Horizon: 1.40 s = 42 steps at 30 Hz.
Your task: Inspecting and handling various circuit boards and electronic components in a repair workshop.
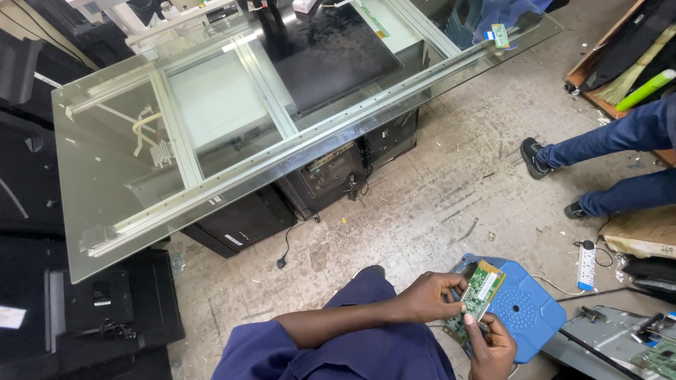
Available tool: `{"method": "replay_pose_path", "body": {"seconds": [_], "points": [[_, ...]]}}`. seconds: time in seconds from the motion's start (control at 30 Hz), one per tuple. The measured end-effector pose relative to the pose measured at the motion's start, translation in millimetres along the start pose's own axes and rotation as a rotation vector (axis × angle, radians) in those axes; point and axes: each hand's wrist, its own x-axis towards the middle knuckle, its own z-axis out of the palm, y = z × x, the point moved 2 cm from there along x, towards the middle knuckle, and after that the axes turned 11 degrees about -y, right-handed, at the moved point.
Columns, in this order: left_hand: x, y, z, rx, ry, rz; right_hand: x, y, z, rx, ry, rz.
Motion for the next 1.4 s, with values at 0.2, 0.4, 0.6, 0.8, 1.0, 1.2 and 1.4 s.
{"method": "replay_pose_path", "body": {"seconds": [0.2, 0.4, 0.6, 0.8, 1.0, 1.2, 1.4], "points": [[-0.1, 2.2, 0.2, 0.001, 0.001, -0.019, 1.1, 4.5, -1.0, 0.005, 0.013, -0.007], [-1.1, 5.1, -0.7, 0.037, -0.012, -0.049, 1.1, 2.7, 0.0, 0.014, 0.008, -0.003], [-0.7, 3.5, 0.2, 0.039, -0.009, -0.036, -0.6, -0.1, 1.5, 0.022, 0.000, 0.007], [0.2, 2.7, 1.0, 0.048, -0.005, -0.045, 0.4, 0.3, 0.8, 0.041, -0.011, 0.019], [0.4, 2.8, 0.0, 0.059, -0.006, -0.046, 4.3, 8.3, 0.3, 0.033, -0.009, 0.007], [5.2, -8.1, 0.9, 0.178, 0.016, -0.058, 13.7, 33.8, -5.1, 0.110, -0.036, -0.041], [11.9, 2.5, -1.8, 0.257, -0.014, -0.016, 64.3, 59.0, -39.0, 0.009, -0.170, -0.151]]}}
